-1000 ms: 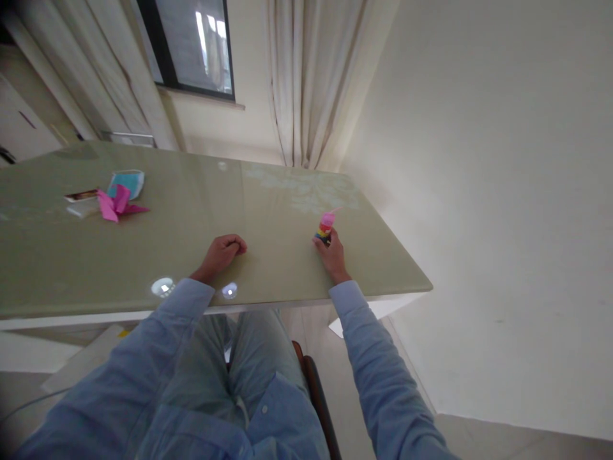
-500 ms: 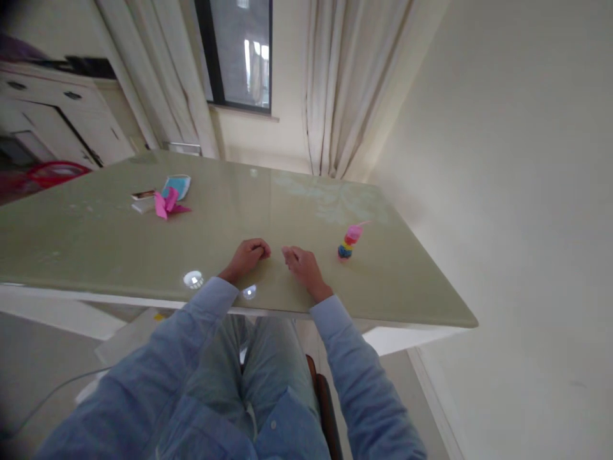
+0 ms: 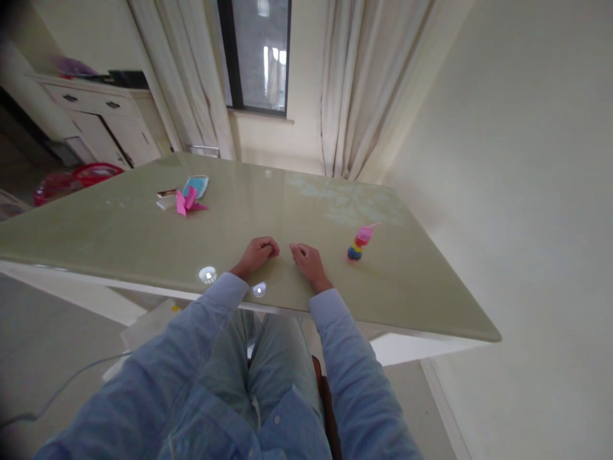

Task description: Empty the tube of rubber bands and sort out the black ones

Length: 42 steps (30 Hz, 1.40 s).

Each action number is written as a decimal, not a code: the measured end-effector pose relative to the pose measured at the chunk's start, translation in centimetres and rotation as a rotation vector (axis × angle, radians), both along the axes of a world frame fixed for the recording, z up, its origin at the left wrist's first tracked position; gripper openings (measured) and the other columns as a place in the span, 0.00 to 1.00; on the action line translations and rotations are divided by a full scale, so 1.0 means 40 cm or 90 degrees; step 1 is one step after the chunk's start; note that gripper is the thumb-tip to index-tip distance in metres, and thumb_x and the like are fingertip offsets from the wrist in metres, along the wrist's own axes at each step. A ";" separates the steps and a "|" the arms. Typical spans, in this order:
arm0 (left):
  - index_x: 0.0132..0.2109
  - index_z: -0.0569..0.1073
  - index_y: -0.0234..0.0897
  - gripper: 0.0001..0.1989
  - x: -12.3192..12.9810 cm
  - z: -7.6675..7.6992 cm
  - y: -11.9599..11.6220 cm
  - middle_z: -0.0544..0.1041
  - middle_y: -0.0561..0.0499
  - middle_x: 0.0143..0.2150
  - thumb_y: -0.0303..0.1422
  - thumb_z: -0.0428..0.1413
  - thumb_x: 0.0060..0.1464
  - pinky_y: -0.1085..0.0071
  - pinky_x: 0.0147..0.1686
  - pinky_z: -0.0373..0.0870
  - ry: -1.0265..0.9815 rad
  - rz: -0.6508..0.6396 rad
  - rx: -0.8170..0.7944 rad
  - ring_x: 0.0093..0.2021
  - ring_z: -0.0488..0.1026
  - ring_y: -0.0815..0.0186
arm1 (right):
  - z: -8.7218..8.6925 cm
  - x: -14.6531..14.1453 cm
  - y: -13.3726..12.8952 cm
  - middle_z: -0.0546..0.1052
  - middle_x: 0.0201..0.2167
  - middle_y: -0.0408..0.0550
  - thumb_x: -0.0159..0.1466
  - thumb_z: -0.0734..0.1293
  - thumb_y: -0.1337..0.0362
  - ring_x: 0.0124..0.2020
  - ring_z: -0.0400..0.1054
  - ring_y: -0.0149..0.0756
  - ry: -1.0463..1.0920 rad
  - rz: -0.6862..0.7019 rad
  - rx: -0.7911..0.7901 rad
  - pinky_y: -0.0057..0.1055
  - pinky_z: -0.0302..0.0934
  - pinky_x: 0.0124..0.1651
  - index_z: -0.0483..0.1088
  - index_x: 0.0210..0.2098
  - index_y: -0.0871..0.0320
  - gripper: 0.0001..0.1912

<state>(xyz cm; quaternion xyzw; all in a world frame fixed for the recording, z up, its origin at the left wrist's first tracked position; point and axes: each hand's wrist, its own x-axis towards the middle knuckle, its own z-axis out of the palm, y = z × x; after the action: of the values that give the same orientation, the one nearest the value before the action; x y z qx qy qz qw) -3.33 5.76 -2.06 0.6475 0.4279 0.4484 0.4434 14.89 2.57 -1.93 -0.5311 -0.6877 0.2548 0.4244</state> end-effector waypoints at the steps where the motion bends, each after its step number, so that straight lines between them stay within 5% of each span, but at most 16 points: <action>1: 0.24 0.72 0.35 0.09 -0.001 -0.001 0.001 0.73 0.53 0.21 0.26 0.47 0.42 0.75 0.27 0.68 -0.001 -0.002 0.000 0.24 0.69 0.70 | -0.001 -0.001 0.001 0.62 0.17 0.39 0.67 0.58 0.48 0.22 0.57 0.31 0.002 -0.001 0.000 0.30 0.50 0.30 0.58 0.19 0.54 0.25; 31: 0.24 0.72 0.36 0.09 0.001 0.003 -0.002 0.74 0.52 0.22 0.28 0.47 0.41 0.74 0.28 0.67 0.020 0.005 -0.004 0.25 0.70 0.69 | 0.011 0.002 -0.035 0.65 0.17 0.40 0.68 0.59 0.49 0.22 0.59 0.31 0.031 -0.038 0.020 0.30 0.53 0.31 0.61 0.18 0.55 0.25; 36: 0.23 0.72 0.36 0.09 0.001 0.002 -0.005 0.74 0.52 0.21 0.27 0.47 0.41 0.73 0.28 0.67 0.031 -0.010 0.015 0.25 0.70 0.68 | 0.001 0.055 -0.141 0.63 0.16 0.40 0.69 0.59 0.48 0.21 0.57 0.31 0.079 -0.135 0.117 0.30 0.53 0.29 0.60 0.18 0.54 0.27; 42: 0.23 0.73 0.37 0.10 0.004 -0.005 -0.001 0.75 0.51 0.22 0.27 0.47 0.42 0.71 0.30 0.65 0.075 -0.024 0.051 0.26 0.70 0.66 | 0.028 0.217 -0.173 0.63 0.23 0.40 0.68 0.58 0.45 0.26 0.59 0.33 0.172 -0.511 0.335 0.31 0.57 0.32 0.60 0.26 0.54 0.22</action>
<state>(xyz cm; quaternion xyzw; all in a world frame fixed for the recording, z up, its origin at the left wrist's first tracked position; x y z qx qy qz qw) -3.19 5.73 -2.27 0.6978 0.4230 0.4176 0.3997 23.58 -4.36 -0.82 -0.5913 -0.4088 -0.0446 0.6937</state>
